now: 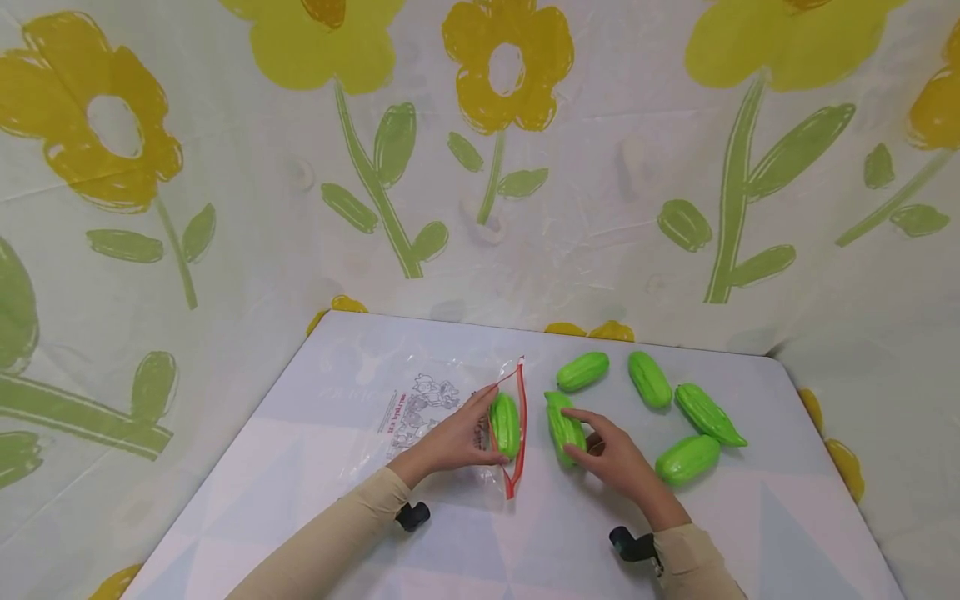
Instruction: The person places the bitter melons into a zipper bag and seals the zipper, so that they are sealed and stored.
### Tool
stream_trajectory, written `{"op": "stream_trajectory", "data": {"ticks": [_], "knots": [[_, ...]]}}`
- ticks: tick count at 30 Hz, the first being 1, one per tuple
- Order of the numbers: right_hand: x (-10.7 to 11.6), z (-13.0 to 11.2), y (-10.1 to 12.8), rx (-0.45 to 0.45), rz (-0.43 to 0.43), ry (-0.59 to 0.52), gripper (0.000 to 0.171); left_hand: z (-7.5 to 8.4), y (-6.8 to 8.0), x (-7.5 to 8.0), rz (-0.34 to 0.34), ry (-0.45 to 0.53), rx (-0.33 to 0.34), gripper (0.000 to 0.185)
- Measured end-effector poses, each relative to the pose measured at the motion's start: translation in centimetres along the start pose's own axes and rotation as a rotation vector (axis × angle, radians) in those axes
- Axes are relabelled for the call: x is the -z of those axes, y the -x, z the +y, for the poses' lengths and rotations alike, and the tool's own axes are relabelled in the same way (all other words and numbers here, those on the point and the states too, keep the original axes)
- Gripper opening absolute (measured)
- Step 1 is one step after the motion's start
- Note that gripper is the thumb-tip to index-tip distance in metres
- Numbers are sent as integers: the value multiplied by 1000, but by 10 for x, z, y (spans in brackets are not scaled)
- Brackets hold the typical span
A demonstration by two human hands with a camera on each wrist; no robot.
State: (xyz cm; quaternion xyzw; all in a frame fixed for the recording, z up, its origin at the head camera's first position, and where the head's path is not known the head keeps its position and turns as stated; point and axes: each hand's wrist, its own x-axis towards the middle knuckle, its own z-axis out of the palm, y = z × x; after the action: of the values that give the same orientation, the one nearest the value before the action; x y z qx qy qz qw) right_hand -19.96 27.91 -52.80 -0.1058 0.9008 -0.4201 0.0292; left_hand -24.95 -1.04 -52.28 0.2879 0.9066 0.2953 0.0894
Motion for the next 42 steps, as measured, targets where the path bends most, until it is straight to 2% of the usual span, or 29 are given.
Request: {"op": "stream_trajectory", "data": {"ticks": [17, 29, 37, 42], "knots": [[-13, -13, -9, 40, -71, -48, 57, -1, -2, -2, 6, -17, -20, 114], [-27, -15, -21, 46, -73, -8, 58, -1, -2, -2, 18, -24, -42, 112], [-31, -16, -25, 37, -85, -2, 54, -1, -2, -1, 27, -6, -34, 112], [-31, -17, -27, 97, -94, 8, 54, -1, -2, 0, 26, -14, -42, 113]]}}
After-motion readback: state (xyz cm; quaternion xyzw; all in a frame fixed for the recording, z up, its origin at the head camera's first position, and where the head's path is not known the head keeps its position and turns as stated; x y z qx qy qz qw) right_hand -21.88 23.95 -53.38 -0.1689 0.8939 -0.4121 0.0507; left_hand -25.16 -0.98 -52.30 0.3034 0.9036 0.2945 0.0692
